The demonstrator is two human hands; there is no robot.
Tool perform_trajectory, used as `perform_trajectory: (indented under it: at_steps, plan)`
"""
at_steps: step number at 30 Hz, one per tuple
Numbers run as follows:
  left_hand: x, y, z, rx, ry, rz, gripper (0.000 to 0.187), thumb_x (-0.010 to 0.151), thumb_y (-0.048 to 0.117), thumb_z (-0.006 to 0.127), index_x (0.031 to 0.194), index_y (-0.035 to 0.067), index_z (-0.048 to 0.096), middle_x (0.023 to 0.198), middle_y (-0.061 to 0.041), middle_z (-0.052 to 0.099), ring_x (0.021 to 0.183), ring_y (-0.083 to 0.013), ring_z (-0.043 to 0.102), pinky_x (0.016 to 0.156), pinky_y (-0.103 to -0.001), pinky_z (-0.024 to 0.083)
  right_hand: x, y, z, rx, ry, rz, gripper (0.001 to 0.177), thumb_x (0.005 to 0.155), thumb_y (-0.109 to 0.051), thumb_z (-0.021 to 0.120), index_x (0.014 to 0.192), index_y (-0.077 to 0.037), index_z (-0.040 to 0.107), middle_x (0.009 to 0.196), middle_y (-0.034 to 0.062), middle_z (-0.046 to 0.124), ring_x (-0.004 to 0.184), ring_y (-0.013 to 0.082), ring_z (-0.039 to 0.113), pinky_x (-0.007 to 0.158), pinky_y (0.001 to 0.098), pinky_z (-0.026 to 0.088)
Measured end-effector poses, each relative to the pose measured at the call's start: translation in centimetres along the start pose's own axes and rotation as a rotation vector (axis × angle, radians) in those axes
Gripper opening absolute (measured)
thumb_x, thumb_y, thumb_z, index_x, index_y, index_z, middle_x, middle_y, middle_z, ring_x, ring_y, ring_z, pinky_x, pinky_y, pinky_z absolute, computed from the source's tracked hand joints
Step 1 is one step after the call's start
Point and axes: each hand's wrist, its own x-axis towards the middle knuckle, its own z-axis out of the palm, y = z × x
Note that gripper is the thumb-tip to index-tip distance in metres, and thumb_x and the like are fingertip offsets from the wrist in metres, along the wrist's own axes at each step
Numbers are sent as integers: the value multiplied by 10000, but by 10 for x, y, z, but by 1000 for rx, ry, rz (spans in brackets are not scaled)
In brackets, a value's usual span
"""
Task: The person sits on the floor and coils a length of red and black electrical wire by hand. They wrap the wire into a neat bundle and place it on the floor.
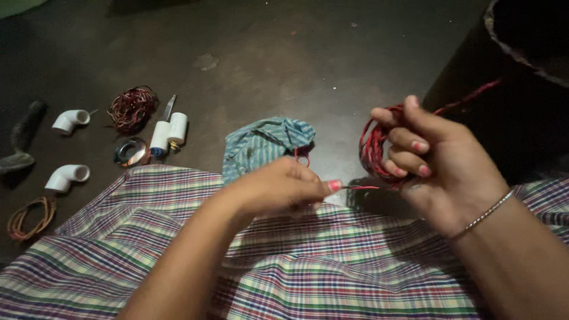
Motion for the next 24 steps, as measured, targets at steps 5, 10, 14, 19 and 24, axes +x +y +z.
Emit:
perform_trajectory:
  at_steps: [5,10,14,19,24]
  plan:
    - [-14,23,-6,334,462,-153,549,699,499,866,522,60,588,484,-18,521,438,-129,469,454,-312,353,-6,4,22,-279,-33,105,485,1094,-358,514,1231,74,687,567,-83,306,470,73,255,502,284,345]
    - [-12,28,-1,232,590,-93,446,711,379,843,627,11,604,540,-60,595,480,-170,596,466,-388,492,-11,5,39,-506,-1,156,416,1041,-331,548,1047,34,748,533,-47,314,468,119,264,476,308,312]
    - [2,22,-2,133,616,-17,244,798,303,744,744,66,764,646,-68,713,626,-161,699,609,-373,544,-13,8,46,-808,43,136,398,987,-365,616,804,-17,671,504,-18,405,459,121,306,462,307,287]
    - [1,27,1,215,600,-191,263,856,267,668,811,30,774,743,-163,739,722,-269,736,681,-440,545,-10,21,40,-1017,46,86,379,960,-389,674,871,-21,710,545,9,479,483,120,359,457,301,296]
    - [-1,33,5,203,790,-107,258,881,273,651,896,54,785,822,-159,737,802,-289,721,724,-423,539,-7,28,31,-981,2,88,410,949,-421,642,965,-30,763,594,-13,514,516,95,396,470,278,324]
